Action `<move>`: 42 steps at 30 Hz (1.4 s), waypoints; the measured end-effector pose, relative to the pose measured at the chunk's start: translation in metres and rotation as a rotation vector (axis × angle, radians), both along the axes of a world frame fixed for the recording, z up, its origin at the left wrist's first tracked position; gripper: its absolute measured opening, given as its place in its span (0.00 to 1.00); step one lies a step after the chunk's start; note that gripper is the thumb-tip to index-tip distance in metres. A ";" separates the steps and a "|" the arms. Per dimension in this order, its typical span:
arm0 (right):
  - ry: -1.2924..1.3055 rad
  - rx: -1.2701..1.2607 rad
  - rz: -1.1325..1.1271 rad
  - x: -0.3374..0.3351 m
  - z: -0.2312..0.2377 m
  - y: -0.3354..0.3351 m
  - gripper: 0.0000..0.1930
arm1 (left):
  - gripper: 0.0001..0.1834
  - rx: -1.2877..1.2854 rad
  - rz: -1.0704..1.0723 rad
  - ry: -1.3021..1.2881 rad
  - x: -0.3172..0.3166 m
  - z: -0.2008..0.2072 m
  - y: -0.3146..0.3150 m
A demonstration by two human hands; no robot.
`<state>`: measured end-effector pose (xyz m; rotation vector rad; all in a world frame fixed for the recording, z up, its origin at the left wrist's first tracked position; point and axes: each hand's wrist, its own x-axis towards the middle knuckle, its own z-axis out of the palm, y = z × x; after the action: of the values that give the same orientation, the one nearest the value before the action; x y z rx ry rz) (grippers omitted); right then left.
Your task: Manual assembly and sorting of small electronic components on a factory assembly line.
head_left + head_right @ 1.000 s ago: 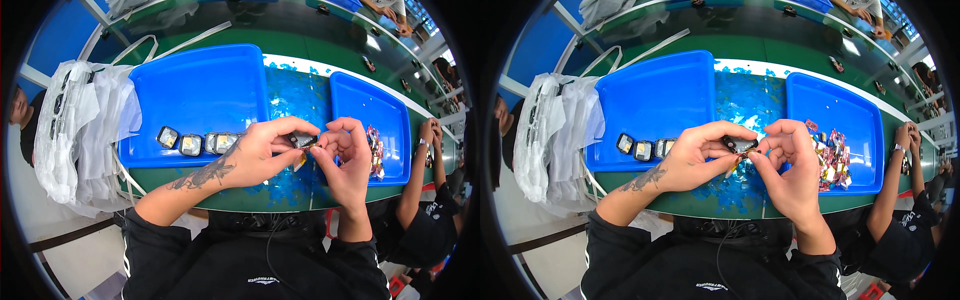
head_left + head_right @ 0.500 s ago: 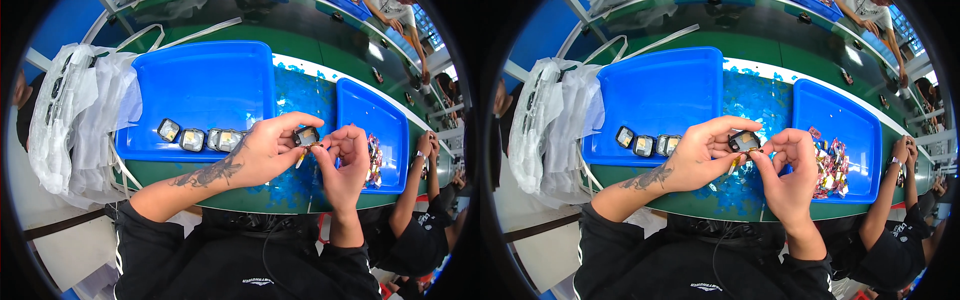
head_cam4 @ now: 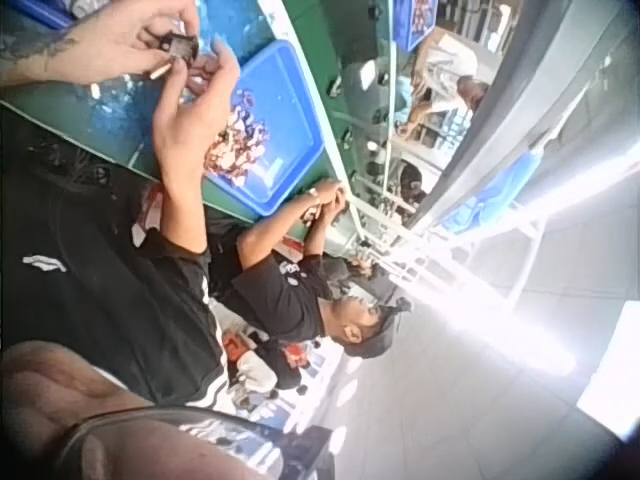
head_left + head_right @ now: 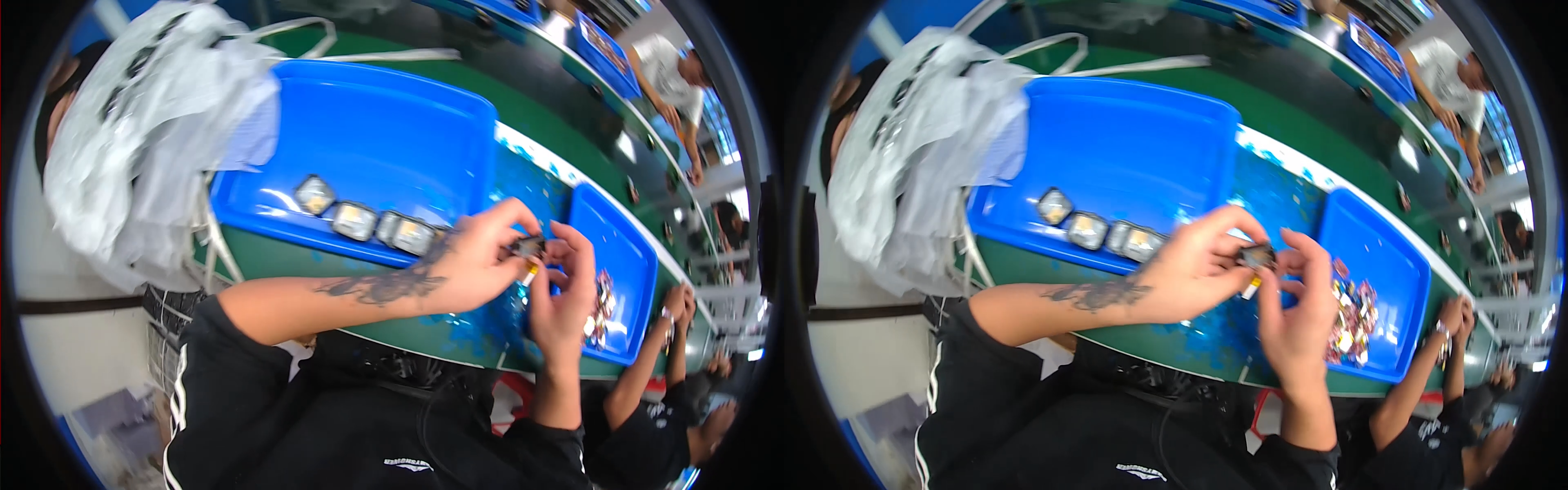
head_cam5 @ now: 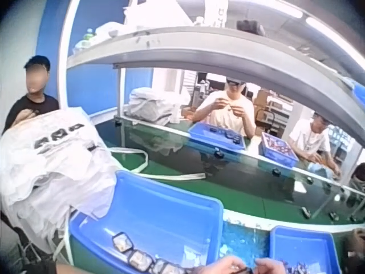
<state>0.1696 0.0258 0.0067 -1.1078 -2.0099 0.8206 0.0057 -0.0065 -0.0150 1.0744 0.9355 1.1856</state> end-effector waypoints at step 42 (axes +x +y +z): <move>-0.532 0.120 0.193 0.130 0.006 0.088 0.08 | 0.11 -0.254 0.114 -0.168 -0.017 0.010 0.028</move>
<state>0.2993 0.1142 0.0128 -1.1600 -2.6016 0.5201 -0.0111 0.0213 -0.0048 0.7158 0.9954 1.1938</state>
